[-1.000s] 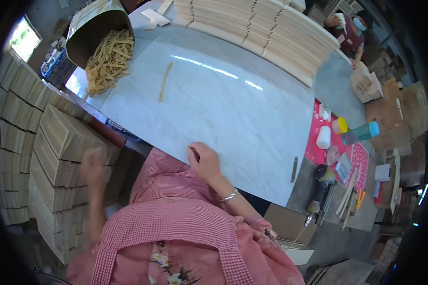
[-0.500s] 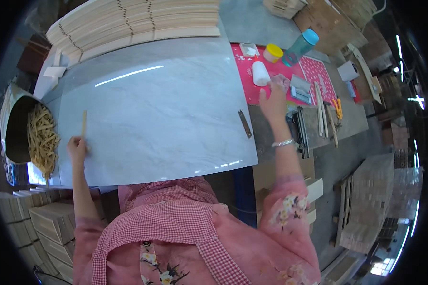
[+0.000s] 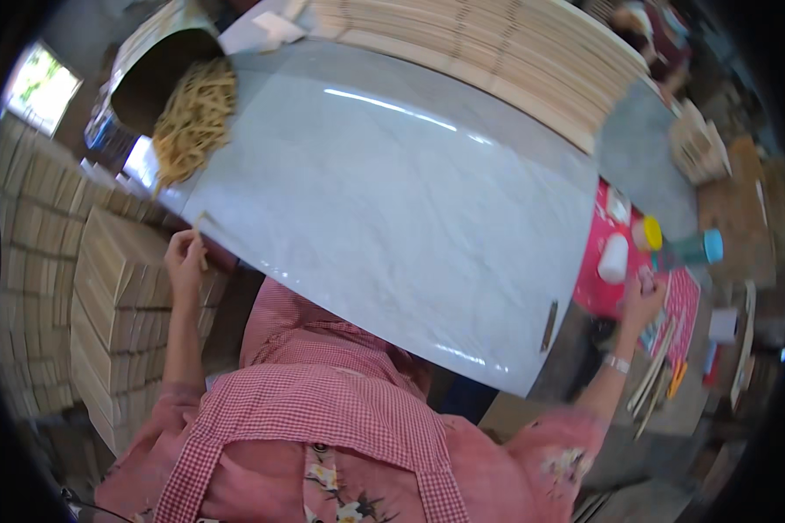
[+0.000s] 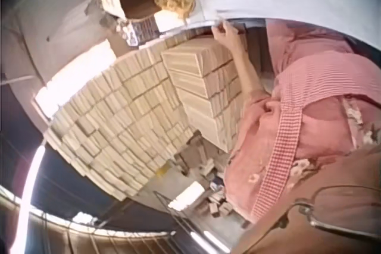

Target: Assemble wooden boxes using a nail gun and glue.

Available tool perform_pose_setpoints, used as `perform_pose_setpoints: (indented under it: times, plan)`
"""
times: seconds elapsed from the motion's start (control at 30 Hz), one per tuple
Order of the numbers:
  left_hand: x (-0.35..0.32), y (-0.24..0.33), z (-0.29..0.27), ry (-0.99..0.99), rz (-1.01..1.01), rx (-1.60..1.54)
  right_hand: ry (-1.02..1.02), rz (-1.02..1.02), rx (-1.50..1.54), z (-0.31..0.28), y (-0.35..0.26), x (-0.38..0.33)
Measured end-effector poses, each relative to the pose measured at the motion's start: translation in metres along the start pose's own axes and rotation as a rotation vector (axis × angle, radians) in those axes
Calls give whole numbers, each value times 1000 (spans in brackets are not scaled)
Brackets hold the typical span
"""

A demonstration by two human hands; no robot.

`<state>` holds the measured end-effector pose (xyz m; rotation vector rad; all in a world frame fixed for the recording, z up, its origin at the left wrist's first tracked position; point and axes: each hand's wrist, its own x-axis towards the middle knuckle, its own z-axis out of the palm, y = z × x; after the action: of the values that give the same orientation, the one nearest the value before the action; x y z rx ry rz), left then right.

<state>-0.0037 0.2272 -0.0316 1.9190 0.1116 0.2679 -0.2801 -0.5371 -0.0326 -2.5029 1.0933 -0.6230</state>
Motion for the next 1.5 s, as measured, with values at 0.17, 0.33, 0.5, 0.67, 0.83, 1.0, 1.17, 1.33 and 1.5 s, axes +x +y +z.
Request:
perform_pose_setpoints:
  times: [0.17, 0.33, 0.5, 0.67, 0.83, 1.0, 1.17, 1.33, 1.5]
  plan:
    - [-4, 8, 8, -34, -55, -51, 49, -668, 262, 52, -216, -90]
    - [40, -21, 36, -36, 124, 28, -211, -982, 203, 173, -367, -150]
    - [80, -29, 56, 22, 344, 233, -100, -995, 173, 273, -480, -80]
    - [86, -39, 55, 202, 420, 381, -255, -1285, 294, 299, -556, -96]
    - [83, -20, 54, 190, 340, 341, -90, -1021, 478, 357, -615, -23]
    - [89, -17, 61, 158, 258, 286, 32, -892, 416, 424, -635, 65]
    - [87, -19, 57, 179, 272, 288, -228, -1156, 557, 395, -636, -6]
    - [82, -28, 55, 159, 268, 302, -616, -1270, 593, 293, -595, -148]
    - [77, -24, 51, 169, 296, 268, -327, -1288, 503, 359, -617, -46]
